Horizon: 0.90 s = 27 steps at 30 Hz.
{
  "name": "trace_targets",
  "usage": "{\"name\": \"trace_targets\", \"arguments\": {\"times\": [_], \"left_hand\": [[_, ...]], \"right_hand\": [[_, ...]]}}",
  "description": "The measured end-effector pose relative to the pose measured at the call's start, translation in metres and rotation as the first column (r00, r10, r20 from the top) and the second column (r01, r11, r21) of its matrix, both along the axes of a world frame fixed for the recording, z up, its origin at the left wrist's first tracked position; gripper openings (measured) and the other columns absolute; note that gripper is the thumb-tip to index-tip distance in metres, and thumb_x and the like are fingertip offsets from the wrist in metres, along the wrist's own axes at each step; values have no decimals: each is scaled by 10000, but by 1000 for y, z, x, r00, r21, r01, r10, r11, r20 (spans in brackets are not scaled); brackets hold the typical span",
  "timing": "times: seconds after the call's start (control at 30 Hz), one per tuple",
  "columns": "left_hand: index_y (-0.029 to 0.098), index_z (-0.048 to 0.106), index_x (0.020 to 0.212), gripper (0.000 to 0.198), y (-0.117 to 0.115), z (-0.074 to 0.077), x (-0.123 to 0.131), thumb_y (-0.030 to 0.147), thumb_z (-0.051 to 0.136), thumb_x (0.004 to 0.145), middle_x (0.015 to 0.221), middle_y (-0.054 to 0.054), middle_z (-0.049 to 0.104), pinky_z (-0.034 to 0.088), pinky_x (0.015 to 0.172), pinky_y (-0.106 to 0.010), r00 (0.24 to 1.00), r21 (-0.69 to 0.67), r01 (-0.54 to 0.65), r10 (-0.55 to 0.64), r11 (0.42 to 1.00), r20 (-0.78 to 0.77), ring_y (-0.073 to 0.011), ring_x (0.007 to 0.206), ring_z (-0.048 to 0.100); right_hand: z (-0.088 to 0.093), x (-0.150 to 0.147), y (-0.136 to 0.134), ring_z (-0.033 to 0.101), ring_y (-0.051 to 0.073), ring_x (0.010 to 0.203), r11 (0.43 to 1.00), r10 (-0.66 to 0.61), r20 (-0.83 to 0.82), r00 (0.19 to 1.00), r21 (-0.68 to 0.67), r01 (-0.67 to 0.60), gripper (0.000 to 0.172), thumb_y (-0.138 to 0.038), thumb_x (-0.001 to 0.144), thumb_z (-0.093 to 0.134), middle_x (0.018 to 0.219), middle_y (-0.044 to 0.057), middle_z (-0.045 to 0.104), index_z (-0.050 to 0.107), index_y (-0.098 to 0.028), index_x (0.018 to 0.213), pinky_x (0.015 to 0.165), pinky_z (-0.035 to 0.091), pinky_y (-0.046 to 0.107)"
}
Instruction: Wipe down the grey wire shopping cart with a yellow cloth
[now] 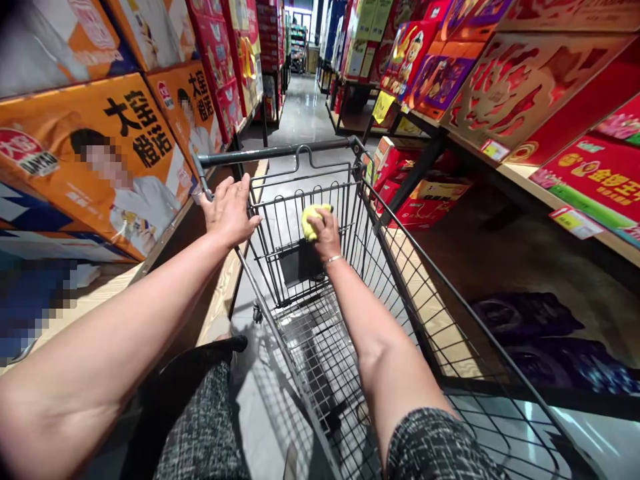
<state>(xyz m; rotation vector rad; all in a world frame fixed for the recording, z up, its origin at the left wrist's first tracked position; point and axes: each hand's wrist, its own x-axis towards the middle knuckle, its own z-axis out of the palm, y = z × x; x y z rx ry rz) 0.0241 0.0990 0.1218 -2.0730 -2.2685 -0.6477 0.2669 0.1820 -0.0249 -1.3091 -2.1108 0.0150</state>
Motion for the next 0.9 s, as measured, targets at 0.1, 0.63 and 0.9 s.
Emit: {"name": "trace_targets", "arguments": {"times": [0.1, 0.63, 0.9], "left_hand": [[341, 175, 1649, 989, 2, -2, -1, 468, 690, 815, 1675, -37, 342, -12, 1267, -620, 999, 1, 14, -14, 1000, 52, -325, 1601, 68], [330, 225, 1631, 978, 8, -1, 3, 487, 691, 786, 1666, -39, 351, -25, 1269, -603, 997, 0, 10, -10, 1000, 77, -359, 1584, 93], [370, 204, 1637, 985, 6, -2, 2, 564, 686, 800, 1692, 40, 299, -73, 1280, -552, 994, -15, 1, 0, 1000, 111, -339, 1590, 40]], "right_hand": [[-77, 29, -58, 444, 323, 1380, 978, -27, 69, 997, -205, 41, 581, -60, 750, 537, 1478, 89, 486, 646, -292, 1271, 1136, 457, 515], [-11, 94, 11, 558, 293, 1212, 917, -268, 135, 954, -268, 295, 601, -80, 734, 516, 1321, 180, 516, 570, -158, 1328, 1050, 489, 417], [29, 65, 66, 454, 254, 1342, 960, -214, -127, 969, 158, 232, 539, -122, 805, 466, 1385, 189, 457, 556, -138, 1335, 1165, 387, 431]]}}
